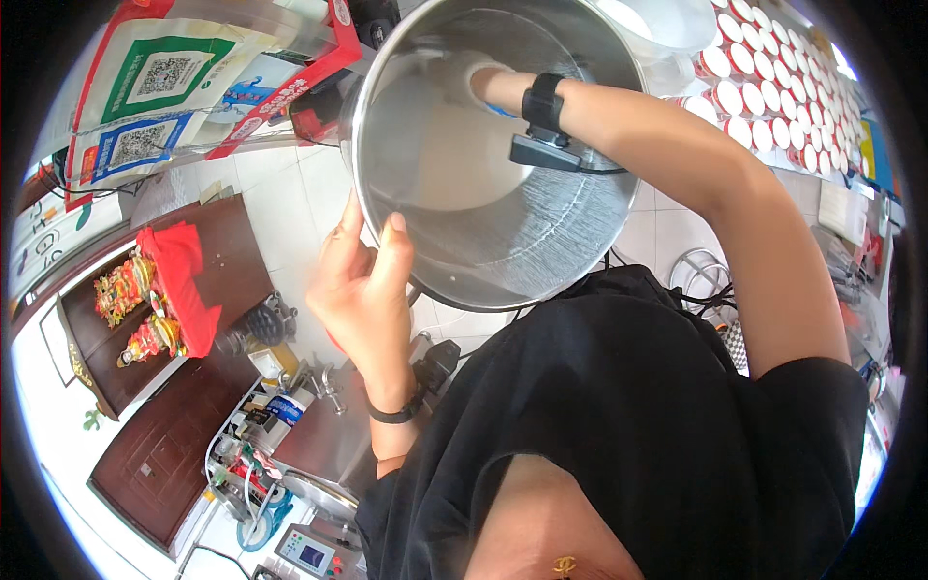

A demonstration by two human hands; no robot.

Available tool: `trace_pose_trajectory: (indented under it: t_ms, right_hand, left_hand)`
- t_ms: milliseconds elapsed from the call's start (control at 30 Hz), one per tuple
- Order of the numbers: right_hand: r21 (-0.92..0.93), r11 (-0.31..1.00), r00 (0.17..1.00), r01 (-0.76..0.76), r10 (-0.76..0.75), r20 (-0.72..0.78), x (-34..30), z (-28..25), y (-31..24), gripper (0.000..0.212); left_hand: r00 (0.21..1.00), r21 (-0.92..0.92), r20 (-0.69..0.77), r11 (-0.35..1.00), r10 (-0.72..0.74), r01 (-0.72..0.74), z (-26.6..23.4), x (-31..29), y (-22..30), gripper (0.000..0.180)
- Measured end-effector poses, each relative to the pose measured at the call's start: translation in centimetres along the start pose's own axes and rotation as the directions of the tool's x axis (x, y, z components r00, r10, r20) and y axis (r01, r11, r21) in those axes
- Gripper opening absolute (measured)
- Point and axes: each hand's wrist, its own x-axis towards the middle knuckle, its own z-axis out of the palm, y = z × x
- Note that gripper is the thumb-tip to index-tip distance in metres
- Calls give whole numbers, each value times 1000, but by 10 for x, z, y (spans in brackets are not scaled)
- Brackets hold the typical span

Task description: The person organizes cups on a counter, pours liquid into them using a scale, and then scrapes the remaining liquid from a large pot into a pitcher using a spatula.

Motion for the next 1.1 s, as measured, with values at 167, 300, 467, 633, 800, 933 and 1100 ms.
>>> trace_pose_trajectory:
  t_ms: [167,300,467,633,800,933,1100]
  right_hand:
    - [-77,996,998,53,-55,-31,-9,-15,-5,43]
    - [-170,956,957,240,-262,-122,-2,5,-2,44]
    - [-316,724,741,613,-666,-87,-41,42,-21,37]
    - [-236,569,569,788,-819,-71,-78,85,-25,30]
    - [-120,722,732,681,-672,115,-86,92,-18,30]
    - [-64,720,721,691,-682,119,-58,65,-6,36]
    - [-271,842,858,467,-505,-90,12,23,19,34]
  left_hand:
    - [998,0,15,999,53,-53,2,3,-2,46]
    - [1000,-20,10,1000,12,-11,1,2,0,47]
    - [1000,9,-4,1000,7,-7,0,-1,-5,48]
    - [1000,15,-5,1000,5,-5,2,1,-2,49]
    - [999,26,10,999,33,-33,1,4,-6,49]
    - [999,29,2,999,32,-32,1,1,-4,49]
    - [1000,9,3,1000,14,-14,2,1,-2,48]
